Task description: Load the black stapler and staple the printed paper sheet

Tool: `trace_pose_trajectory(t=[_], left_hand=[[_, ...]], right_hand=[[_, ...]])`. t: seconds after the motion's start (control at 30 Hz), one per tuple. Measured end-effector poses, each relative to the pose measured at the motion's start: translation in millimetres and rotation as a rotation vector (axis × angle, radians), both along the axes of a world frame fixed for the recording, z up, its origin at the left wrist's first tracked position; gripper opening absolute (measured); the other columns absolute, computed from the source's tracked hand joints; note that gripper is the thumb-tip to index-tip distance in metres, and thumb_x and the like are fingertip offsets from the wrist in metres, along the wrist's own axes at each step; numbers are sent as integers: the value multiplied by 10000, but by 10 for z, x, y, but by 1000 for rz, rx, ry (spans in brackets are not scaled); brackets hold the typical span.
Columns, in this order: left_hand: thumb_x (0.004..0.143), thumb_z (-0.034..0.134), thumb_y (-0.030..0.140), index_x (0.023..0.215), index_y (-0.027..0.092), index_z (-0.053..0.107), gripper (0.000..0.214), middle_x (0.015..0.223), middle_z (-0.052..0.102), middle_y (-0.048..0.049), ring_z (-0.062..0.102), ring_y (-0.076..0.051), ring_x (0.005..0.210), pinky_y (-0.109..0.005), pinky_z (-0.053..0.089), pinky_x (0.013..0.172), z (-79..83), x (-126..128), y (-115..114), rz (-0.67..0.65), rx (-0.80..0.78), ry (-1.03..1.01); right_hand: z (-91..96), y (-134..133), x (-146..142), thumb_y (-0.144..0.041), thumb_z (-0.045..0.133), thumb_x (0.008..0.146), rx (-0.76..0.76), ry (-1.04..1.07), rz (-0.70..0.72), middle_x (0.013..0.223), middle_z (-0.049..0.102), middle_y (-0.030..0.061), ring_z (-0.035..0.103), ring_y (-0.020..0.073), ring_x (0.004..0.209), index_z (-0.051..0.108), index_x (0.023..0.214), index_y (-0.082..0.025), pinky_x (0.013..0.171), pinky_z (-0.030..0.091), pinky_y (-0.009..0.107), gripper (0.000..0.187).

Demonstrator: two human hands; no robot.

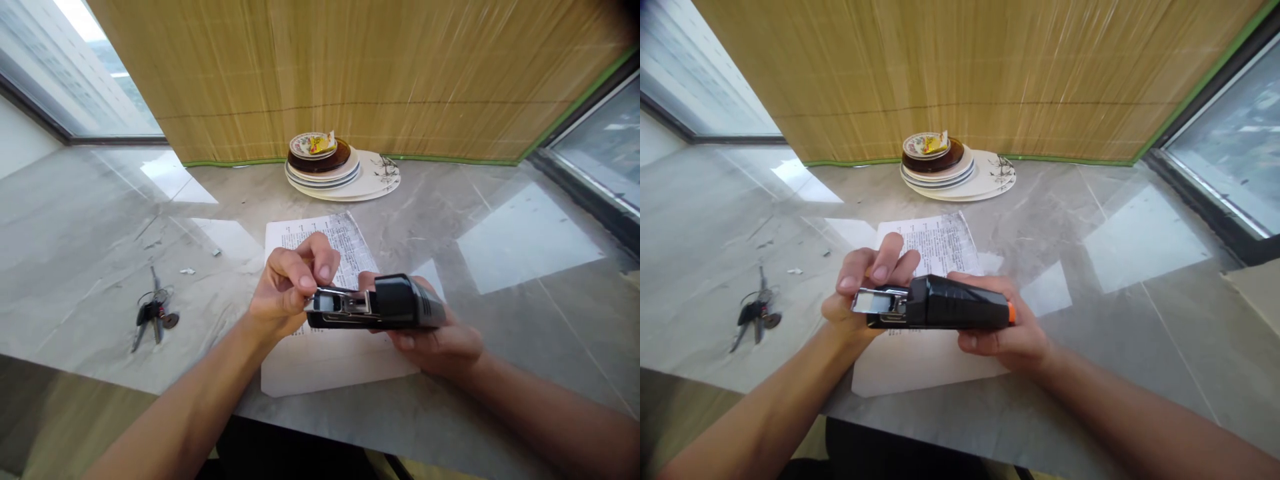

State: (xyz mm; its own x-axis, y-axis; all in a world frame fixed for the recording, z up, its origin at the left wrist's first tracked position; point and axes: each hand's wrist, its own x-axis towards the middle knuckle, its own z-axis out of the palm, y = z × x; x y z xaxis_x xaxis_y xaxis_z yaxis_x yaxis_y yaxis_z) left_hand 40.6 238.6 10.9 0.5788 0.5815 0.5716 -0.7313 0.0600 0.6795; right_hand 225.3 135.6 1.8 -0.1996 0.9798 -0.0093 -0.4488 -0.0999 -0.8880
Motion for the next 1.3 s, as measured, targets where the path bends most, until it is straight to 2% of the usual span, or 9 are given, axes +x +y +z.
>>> trace_pose_trajectory(t=[0.1,0.23,0.33,0.43,0.67,0.8,1.07,1.2,1.3], left_hand=[[853,822,388,903,350,794,69,831,517,-13,458,-104,649,-193,415,524,-27,-8,-2,-13,10,0],[788,878,322,1103,385,786,334,936,576,-16,498,-114,711,-196,456,551,-101,-19,22,-32,64,-12],[742,901,273,1141,370,779,428,959,589,-13,518,-113,741,-193,472,570,-118,-30,38,-34,86,-8],[741,904,285,1101,385,793,390,955,606,-15,537,-119,747,-198,490,574,-98,-42,38,-19,78,22],[712,924,276,1029,399,806,360,902,656,-18,599,-145,749,-216,555,582,-67,-51,30,0,81,30],[700,931,270,935,378,798,291,835,671,-6,579,-142,684,-224,558,565,-53,-46,30,42,79,21],[718,931,330,964,421,789,299,759,628,9,493,-137,648,-215,479,530,-32,-52,39,117,80,-49],[759,914,355,948,390,782,233,799,637,17,500,-121,669,-204,482,561,-24,-42,32,160,7,-56],[813,887,374,977,351,782,195,869,664,24,523,-90,670,-180,474,565,-18,-1,12,227,-127,-34]], right_hand=[[22,6,-14,-367,895,666,110,-50,-17,731,520,-2,435,175,670,773,916,-246,618,353,313,303],[53,16,-26,-310,883,693,127,-62,-33,770,517,-4,441,173,685,764,912,-262,618,325,308,254],[53,23,-32,-304,886,697,150,-37,-36,790,547,3,463,174,686,781,913,-270,616,342,312,242],[28,33,-37,-276,880,717,195,-36,-48,827,579,11,497,174,708,809,958,-286,623,375,309,251],[-24,54,-22,-202,850,761,345,-110,-55,878,601,5,544,170,745,804,1129,-386,638,425,295,414],[-49,66,-15,-250,852,796,365,-120,-43,911,622,5,563,174,776,795,1155,-395,690,450,317,391],[-66,69,-27,-240,845,801,364,-136,-81,915,610,15,566,186,774,805,1137,-393,697,460,336,372],[-108,59,-4,-188,829,796,409,-213,-171,956,585,22,544,186,801,794,1169,-398,677,418,320,430],[-103,52,43,-228,805,829,454,-369,-289,960,569,33,541,207,838,778,1211,-393,675,436,333,417]])
